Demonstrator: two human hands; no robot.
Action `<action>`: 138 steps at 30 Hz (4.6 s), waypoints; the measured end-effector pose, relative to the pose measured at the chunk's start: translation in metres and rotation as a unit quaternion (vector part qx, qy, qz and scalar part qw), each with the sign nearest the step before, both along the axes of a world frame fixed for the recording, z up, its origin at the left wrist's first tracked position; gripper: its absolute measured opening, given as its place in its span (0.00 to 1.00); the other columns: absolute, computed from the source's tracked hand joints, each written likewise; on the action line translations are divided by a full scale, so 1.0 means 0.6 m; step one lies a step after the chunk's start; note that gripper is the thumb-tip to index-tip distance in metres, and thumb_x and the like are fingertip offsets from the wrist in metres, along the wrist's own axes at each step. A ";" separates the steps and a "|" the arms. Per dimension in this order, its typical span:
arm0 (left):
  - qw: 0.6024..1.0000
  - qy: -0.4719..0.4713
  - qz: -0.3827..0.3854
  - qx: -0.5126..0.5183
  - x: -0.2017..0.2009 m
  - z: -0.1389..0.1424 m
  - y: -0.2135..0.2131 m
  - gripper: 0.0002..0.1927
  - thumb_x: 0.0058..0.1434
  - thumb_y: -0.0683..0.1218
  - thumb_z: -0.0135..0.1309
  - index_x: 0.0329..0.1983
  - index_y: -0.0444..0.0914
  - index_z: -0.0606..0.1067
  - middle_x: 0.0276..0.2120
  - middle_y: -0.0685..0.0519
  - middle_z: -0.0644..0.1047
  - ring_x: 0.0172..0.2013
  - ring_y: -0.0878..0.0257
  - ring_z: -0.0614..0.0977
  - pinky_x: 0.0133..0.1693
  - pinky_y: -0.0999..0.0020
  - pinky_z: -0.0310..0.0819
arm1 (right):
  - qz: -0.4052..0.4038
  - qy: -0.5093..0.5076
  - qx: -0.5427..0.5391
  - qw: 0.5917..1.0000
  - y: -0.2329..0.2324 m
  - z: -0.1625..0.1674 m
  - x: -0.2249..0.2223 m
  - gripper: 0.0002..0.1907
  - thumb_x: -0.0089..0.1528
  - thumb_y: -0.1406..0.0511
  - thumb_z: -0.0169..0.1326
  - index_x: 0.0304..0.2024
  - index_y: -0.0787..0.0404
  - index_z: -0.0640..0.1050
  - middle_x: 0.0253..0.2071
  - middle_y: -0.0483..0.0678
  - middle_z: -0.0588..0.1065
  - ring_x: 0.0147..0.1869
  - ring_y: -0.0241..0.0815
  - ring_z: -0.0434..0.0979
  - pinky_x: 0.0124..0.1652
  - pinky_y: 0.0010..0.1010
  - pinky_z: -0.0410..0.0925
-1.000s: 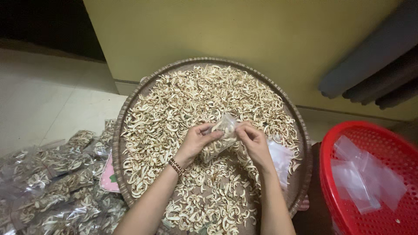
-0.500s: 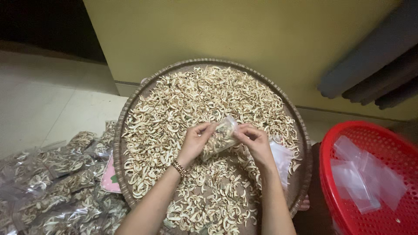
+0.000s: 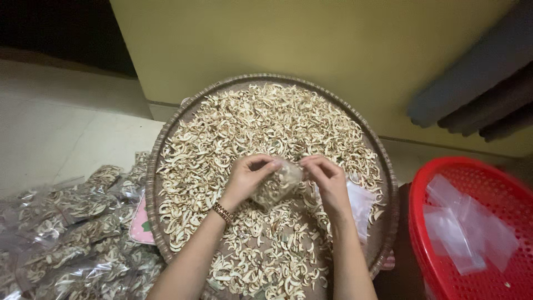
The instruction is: The person sits on the floor beside a large round tray filled with dried mushroom slices. They fill small clear plastic zip bags with handfuls of the dried mushrooms, press the contents down, seal each bag, and place finished bags with a pile of already packed bags on the floor.
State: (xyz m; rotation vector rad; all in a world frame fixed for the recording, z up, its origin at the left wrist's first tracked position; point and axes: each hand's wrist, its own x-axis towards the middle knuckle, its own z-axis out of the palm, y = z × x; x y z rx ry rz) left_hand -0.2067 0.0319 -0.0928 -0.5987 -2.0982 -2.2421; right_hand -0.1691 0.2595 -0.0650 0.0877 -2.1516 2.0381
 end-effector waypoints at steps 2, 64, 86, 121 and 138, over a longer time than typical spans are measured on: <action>0.999 0.019 0.025 0.036 -0.001 0.009 -0.008 0.09 0.62 0.48 0.60 0.42 0.42 0.83 0.40 0.54 0.84 0.39 0.67 0.85 0.44 0.70 0.83 | -0.021 -0.022 -0.024 0.999 0.005 -0.020 -0.009 0.08 0.64 0.65 0.59 0.38 0.66 0.82 0.38 0.51 0.78 0.39 0.37 0.76 0.39 0.27 0.71; 0.981 -0.017 -0.067 -0.180 0.032 0.063 0.059 0.17 0.61 0.51 0.56 0.51 0.40 0.77 0.56 0.52 0.74 0.41 0.65 0.83 0.44 0.74 0.84 | -0.271 -0.190 0.443 0.833 0.232 -0.034 0.020 0.29 0.45 0.74 0.67 0.50 0.61 0.80 0.42 0.60 0.79 0.45 0.51 0.80 0.45 0.41 0.72; 0.962 0.081 -0.053 -0.254 0.042 0.039 0.065 0.21 0.60 0.53 0.58 0.56 0.43 0.75 0.53 0.53 0.79 0.53 0.61 0.81 0.60 0.61 0.73 | -0.299 0.207 -0.016 0.931 0.147 0.017 0.016 0.07 0.63 0.77 0.59 0.42 0.66 0.79 0.39 0.46 0.79 0.42 0.34 0.78 0.44 0.23 0.73; 0.982 0.164 0.081 0.046 0.070 0.065 0.034 0.49 0.47 0.51 0.73 0.68 0.36 0.58 0.60 0.47 0.69 0.64 0.54 0.72 0.67 0.59 0.67 | -0.034 -0.113 -0.252 0.960 -0.079 -0.079 -0.012 0.07 0.62 0.72 0.55 0.43 0.64 0.74 0.34 0.46 0.74 0.34 0.34 0.74 0.32 0.23 0.69; 0.867 0.395 0.194 -0.234 0.046 0.051 0.029 0.52 0.43 0.74 0.63 0.63 0.42 0.63 0.50 0.55 0.72 0.53 0.61 0.76 0.69 0.41 0.51 | -0.024 -0.018 -0.133 0.991 -0.070 0.040 0.027 0.11 0.60 0.65 0.59 0.44 0.63 0.77 0.39 0.48 0.78 0.40 0.40 0.78 0.42 0.31 0.75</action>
